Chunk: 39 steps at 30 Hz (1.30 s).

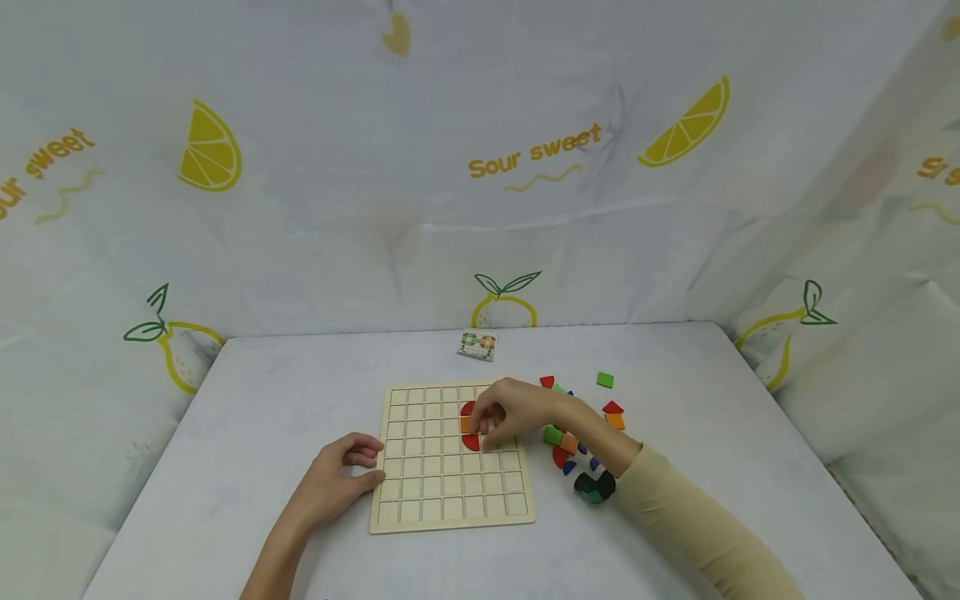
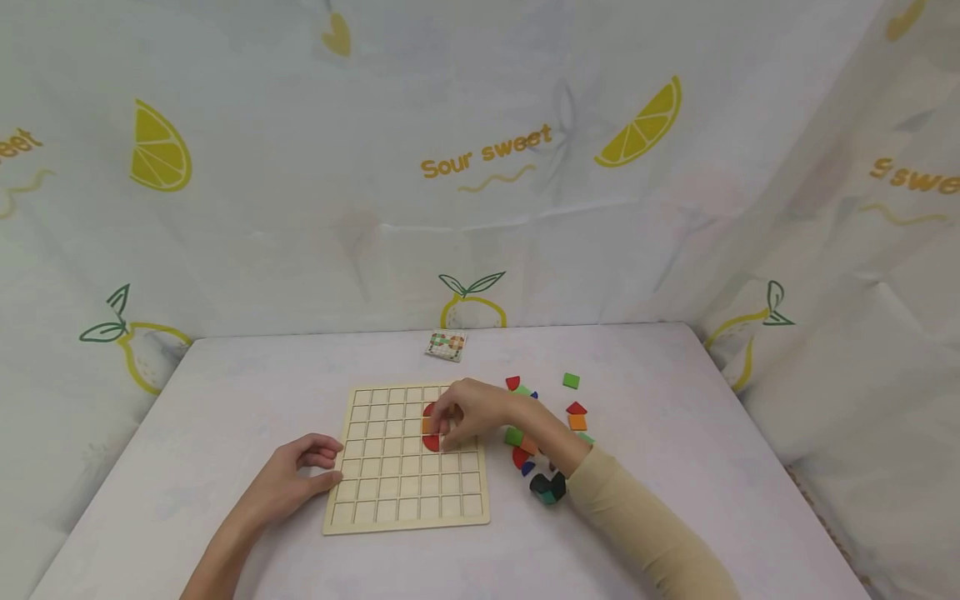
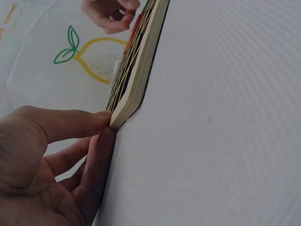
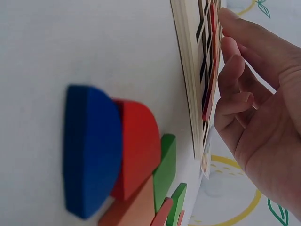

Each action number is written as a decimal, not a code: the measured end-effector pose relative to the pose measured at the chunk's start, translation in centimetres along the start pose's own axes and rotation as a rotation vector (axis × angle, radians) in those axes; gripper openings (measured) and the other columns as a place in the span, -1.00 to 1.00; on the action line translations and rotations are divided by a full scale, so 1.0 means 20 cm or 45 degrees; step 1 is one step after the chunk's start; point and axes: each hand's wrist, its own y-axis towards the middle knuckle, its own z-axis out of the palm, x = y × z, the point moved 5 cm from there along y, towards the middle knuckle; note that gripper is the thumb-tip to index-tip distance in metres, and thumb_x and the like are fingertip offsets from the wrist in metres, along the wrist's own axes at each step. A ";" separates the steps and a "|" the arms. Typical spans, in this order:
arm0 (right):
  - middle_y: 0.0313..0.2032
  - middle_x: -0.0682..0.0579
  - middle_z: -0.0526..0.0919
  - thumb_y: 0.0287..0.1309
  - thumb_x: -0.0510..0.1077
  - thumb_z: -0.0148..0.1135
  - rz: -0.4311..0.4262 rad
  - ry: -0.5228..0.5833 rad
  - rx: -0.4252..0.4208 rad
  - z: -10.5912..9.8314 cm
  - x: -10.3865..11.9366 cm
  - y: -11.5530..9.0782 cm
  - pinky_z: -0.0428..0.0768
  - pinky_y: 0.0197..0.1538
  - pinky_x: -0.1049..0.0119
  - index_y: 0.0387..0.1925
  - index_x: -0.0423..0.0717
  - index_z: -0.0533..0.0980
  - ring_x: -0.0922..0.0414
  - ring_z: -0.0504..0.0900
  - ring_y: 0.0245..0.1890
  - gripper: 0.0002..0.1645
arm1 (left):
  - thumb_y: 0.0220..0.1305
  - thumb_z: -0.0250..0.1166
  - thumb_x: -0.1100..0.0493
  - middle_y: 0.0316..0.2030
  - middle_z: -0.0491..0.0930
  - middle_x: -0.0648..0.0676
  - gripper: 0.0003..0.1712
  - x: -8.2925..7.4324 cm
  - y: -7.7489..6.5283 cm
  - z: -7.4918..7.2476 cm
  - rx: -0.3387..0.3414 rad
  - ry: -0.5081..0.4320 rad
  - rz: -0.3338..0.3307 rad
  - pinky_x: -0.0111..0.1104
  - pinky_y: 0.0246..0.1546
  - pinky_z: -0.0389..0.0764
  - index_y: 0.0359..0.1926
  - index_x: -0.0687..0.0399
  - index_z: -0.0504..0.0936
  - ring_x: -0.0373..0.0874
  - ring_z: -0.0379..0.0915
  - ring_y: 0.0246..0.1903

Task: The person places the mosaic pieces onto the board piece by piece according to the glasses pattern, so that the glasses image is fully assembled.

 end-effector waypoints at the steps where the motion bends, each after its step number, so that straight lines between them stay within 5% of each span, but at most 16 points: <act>1: -0.34 0.19 0.67 0.23 -0.15 0.60 0.001 0.005 -0.006 -0.01 0.00 -0.01 0.45 -0.29 0.51 -0.12 -0.02 0.77 0.35 0.47 -0.45 -0.79 | 0.17 0.57 0.27 -0.04 0.73 0.06 -0.55 0.00 0.00 0.00 0.001 0.001 0.006 -0.36 0.07 0.58 0.10 0.11 0.71 -0.22 0.63 -0.06; 13: -0.23 0.18 0.78 0.28 -0.11 0.57 0.051 0.017 -0.105 -0.10 -0.03 -0.15 0.64 -0.12 0.41 -0.07 -0.05 0.77 0.26 0.62 -0.25 -0.78 | 0.16 0.59 0.25 -0.03 0.73 0.07 -0.53 -0.01 0.00 0.00 0.003 0.006 0.017 -0.34 0.06 0.59 0.11 0.13 0.70 -0.22 0.64 -0.07; 24: -0.18 0.17 0.82 0.32 -0.09 0.53 0.121 -0.007 -0.214 -0.20 -0.10 -0.32 0.69 -0.18 0.35 0.01 -0.07 0.77 0.24 0.67 -0.26 -0.73 | 0.17 0.58 0.26 -0.04 0.74 0.07 -0.54 0.00 0.00 0.00 0.007 0.006 0.009 -0.35 0.07 0.57 0.10 0.11 0.71 -0.22 0.63 -0.06; 39: -0.26 0.11 0.76 0.27 -0.14 0.57 0.188 0.065 -0.208 -0.16 -0.21 -0.52 0.63 -0.20 0.39 -0.04 -0.11 0.75 0.21 0.61 -0.30 -0.73 | 0.17 0.59 0.26 -0.03 0.74 0.07 -0.53 0.00 0.01 0.00 0.010 0.004 0.012 -0.32 0.07 0.59 0.11 0.12 0.71 -0.21 0.64 -0.06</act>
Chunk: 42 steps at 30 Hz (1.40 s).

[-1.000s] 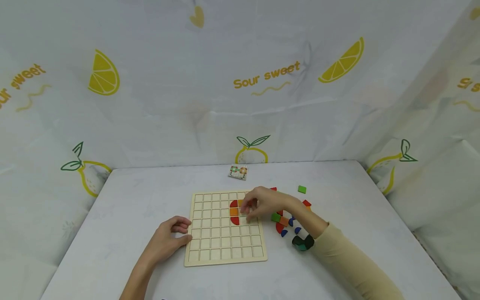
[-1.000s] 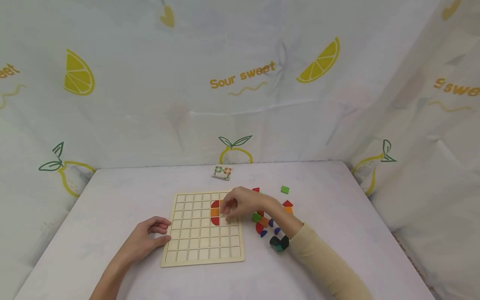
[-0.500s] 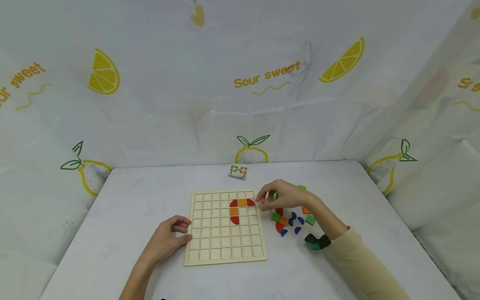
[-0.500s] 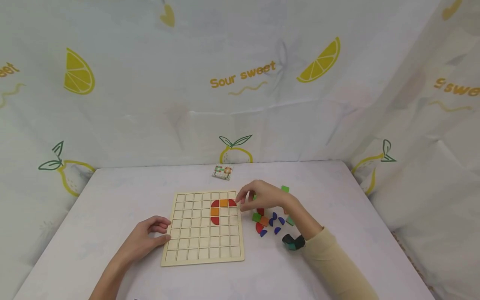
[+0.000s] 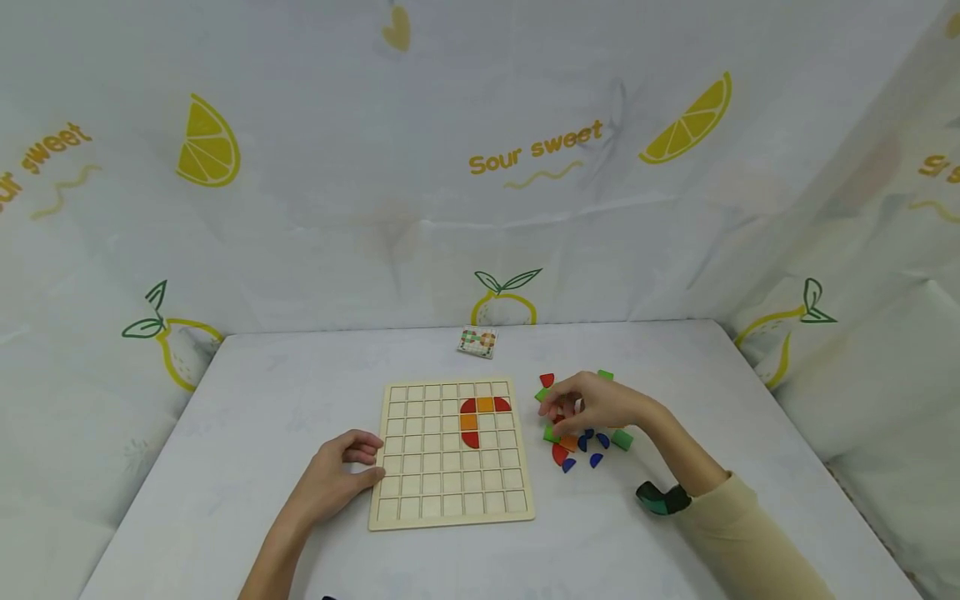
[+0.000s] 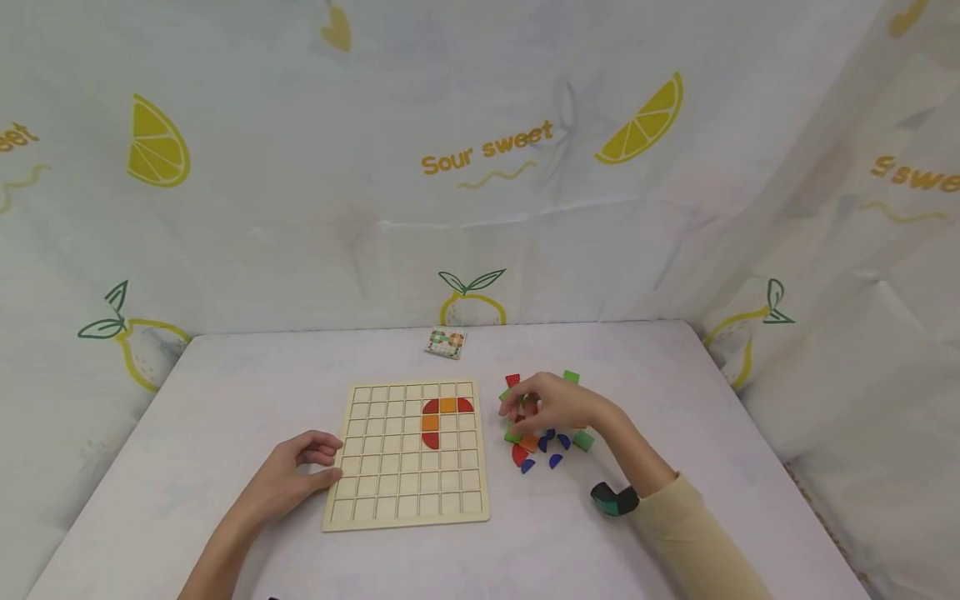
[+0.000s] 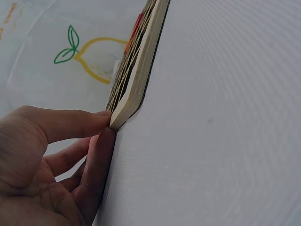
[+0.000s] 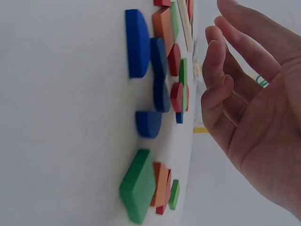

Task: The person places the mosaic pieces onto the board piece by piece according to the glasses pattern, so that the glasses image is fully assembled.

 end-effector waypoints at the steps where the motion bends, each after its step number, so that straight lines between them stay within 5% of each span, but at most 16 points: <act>1: -0.26 0.11 0.76 0.26 -0.15 0.57 0.009 0.004 0.006 0.00 -0.01 -0.01 0.63 -0.20 0.38 -0.05 -0.10 0.75 0.21 0.61 -0.31 -0.74 | 0.17 0.59 0.26 -0.03 0.73 0.07 -0.53 0.00 0.00 0.00 0.003 -0.001 0.004 -0.31 0.06 0.59 0.11 0.13 0.70 -0.21 0.63 -0.06; 11: -0.20 0.13 0.79 0.20 -0.09 0.63 0.090 0.008 0.031 0.03 -0.10 -0.10 0.66 -0.29 0.40 -0.09 0.00 0.75 0.26 0.64 -0.35 -0.73 | 0.17 0.59 0.26 -0.03 0.73 0.07 -0.53 0.00 0.00 0.00 -0.002 -0.002 0.009 -0.34 0.05 0.58 0.11 0.13 0.71 -0.22 0.63 -0.07; 42: -0.27 -0.01 0.70 0.04 -0.15 0.72 0.105 -0.042 0.059 0.04 -0.12 -0.10 0.54 -0.38 0.45 -0.14 0.05 0.72 0.29 0.53 -0.49 -0.64 | 0.16 0.59 0.25 -0.02 0.73 0.08 -0.52 -0.01 -0.01 0.00 -0.002 -0.013 0.021 -0.36 0.05 0.58 0.11 0.14 0.70 -0.21 0.64 -0.05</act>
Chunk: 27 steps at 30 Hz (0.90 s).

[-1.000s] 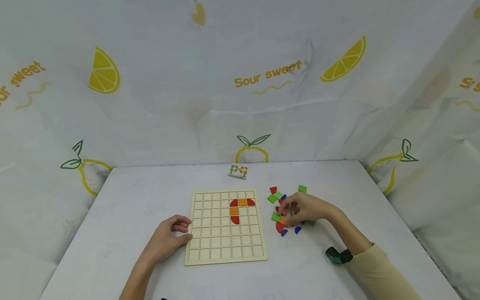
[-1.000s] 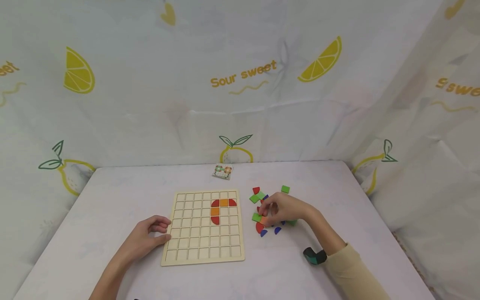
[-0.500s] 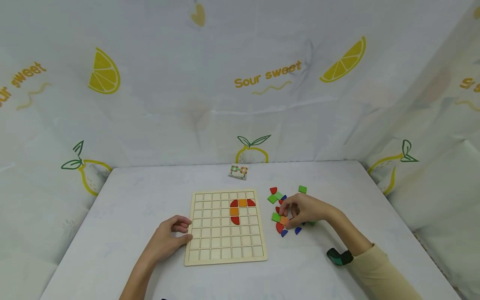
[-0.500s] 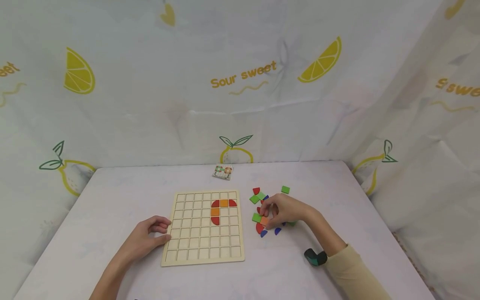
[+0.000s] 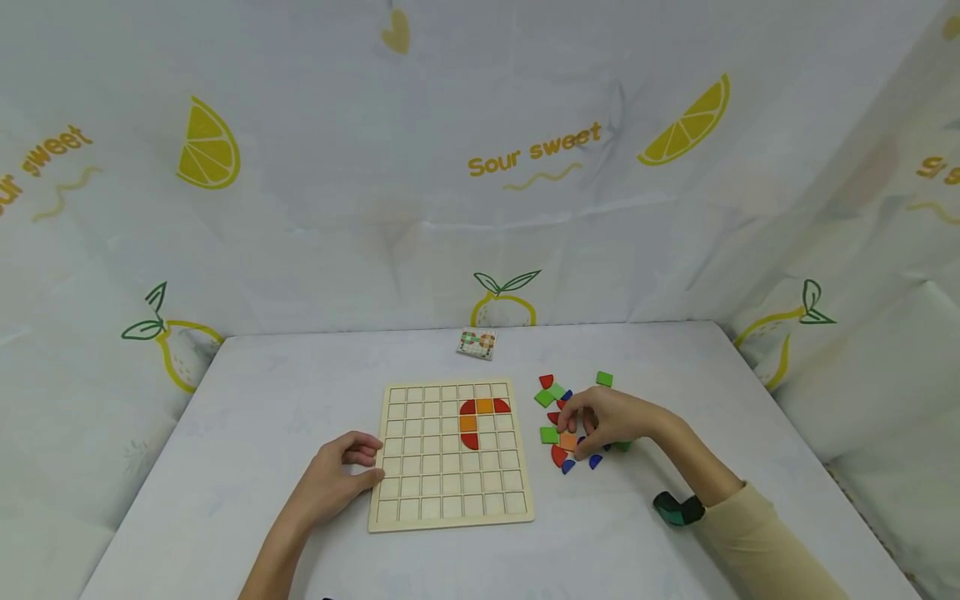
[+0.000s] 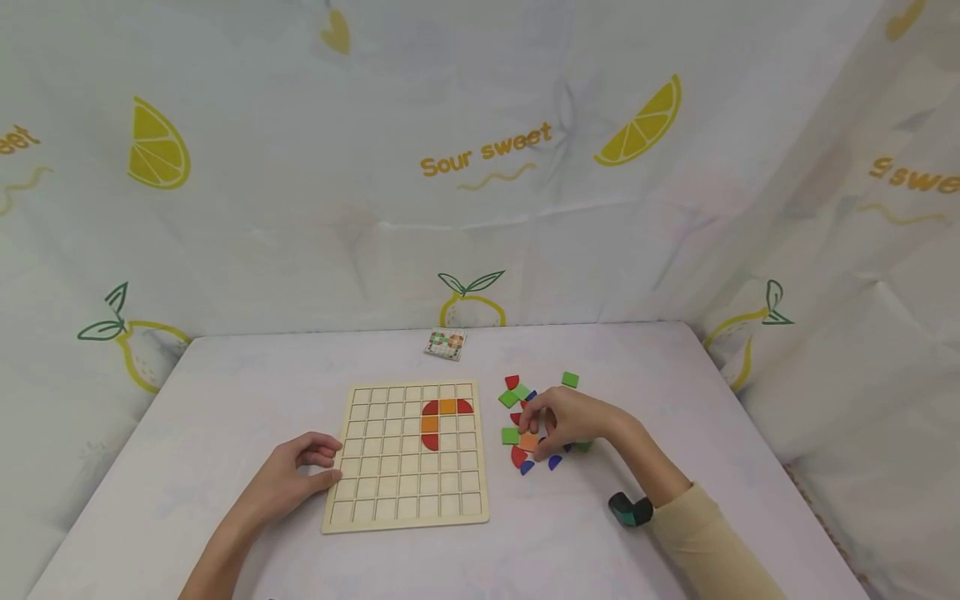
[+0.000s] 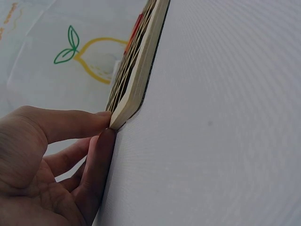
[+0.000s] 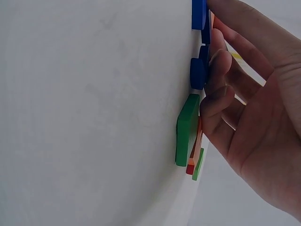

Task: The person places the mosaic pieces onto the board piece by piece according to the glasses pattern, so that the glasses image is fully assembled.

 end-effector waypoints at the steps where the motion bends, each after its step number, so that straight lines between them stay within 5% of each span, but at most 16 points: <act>1: -0.27 -0.01 0.70 0.04 -0.15 0.72 -0.001 -0.001 0.001 0.00 0.00 0.00 0.54 -0.37 0.45 -0.14 0.05 0.72 0.29 0.53 -0.49 -0.64 | 0.16 0.59 0.25 -0.02 0.73 0.08 -0.52 0.00 0.00 0.00 0.000 0.000 0.002 -0.36 0.05 0.59 0.12 0.15 0.70 -0.21 0.64 -0.05; 27: -0.31 0.19 0.70 0.09 -0.04 0.70 -0.041 -0.022 -0.065 -0.04 0.01 0.00 0.61 -0.30 0.42 -0.16 0.07 0.71 0.27 0.59 -0.38 -0.67 | 0.17 0.58 0.26 -0.03 0.73 0.08 -0.54 0.00 0.01 0.00 -0.003 0.002 -0.006 -0.38 0.03 0.59 0.11 0.14 0.70 -0.21 0.64 -0.06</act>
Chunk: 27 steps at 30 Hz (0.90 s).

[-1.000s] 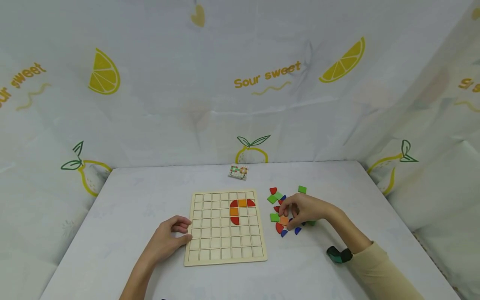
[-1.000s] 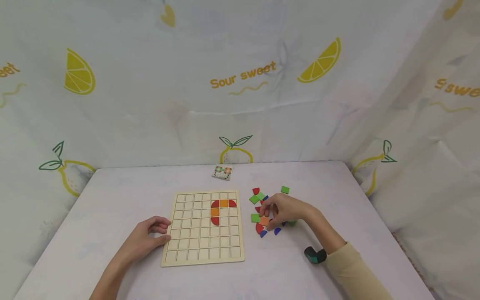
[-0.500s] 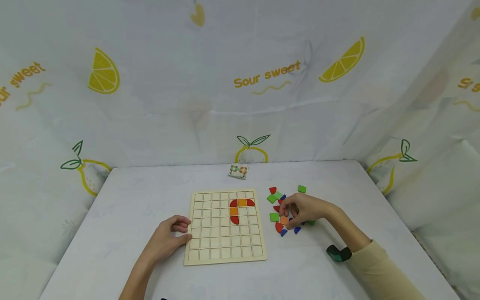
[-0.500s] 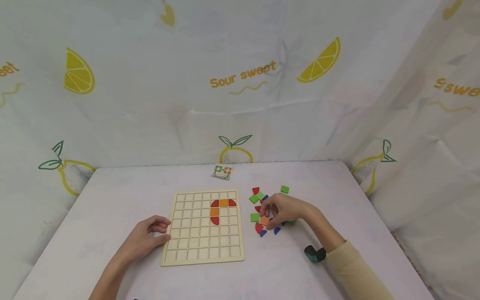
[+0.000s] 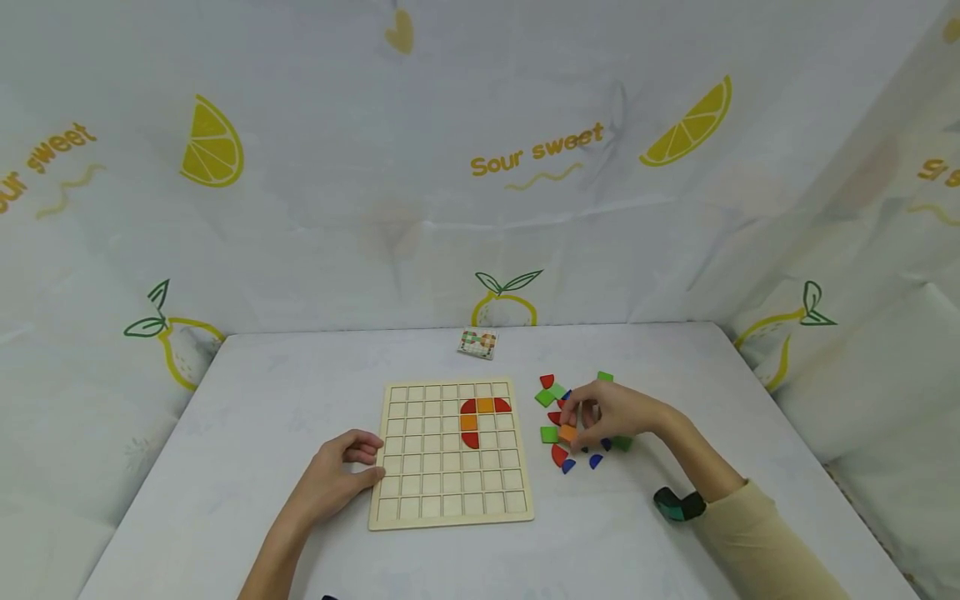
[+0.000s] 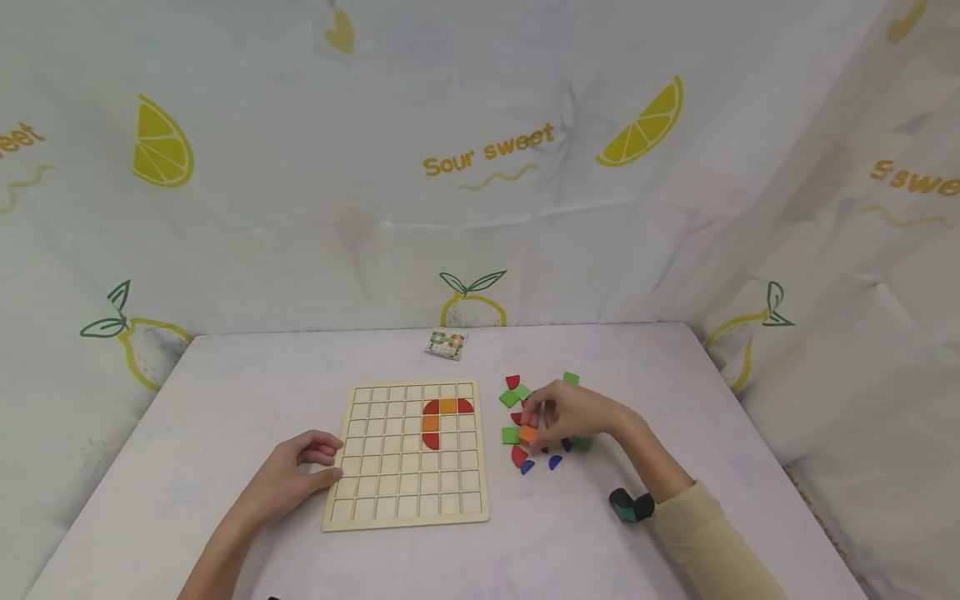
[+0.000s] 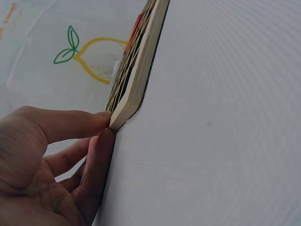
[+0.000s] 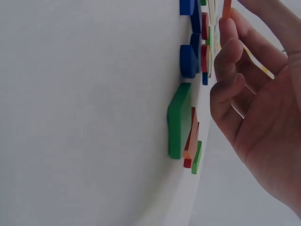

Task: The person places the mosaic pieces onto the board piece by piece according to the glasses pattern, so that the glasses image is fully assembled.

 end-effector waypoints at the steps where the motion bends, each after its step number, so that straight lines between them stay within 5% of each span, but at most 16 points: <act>1: -0.30 0.19 0.71 0.09 -0.03 0.70 -0.006 0.001 -0.007 0.00 0.00 0.00 0.61 -0.29 0.42 -0.15 0.07 0.71 0.27 0.59 -0.37 -0.67 | 0.17 0.58 0.26 -0.03 0.73 0.08 -0.53 0.00 0.00 0.00 -0.001 0.001 0.002 -0.37 0.03 0.59 0.11 0.14 0.70 -0.21 0.64 -0.07; 12: -0.35 0.19 0.67 0.15 -0.06 0.67 -0.100 0.031 -0.035 -0.01 0.11 0.09 0.59 -0.26 0.38 -0.11 0.09 0.72 0.28 0.56 -0.37 -0.69 | 0.17 0.58 0.25 -0.03 0.74 0.08 -0.54 0.00 0.00 0.00 0.001 -0.001 -0.001 -0.39 0.04 0.58 0.10 0.13 0.71 -0.22 0.63 -0.07; 27: -0.15 0.25 0.76 0.16 -0.01 0.67 -0.201 0.027 0.018 0.09 0.27 0.30 0.62 -0.21 0.42 -0.03 0.16 0.72 0.28 0.65 -0.27 -0.64 | 0.18 0.56 0.27 -0.05 0.73 0.06 -0.57 0.01 0.00 0.00 -0.008 0.002 -0.015 -0.42 0.05 0.56 0.09 0.09 0.71 -0.21 0.63 -0.07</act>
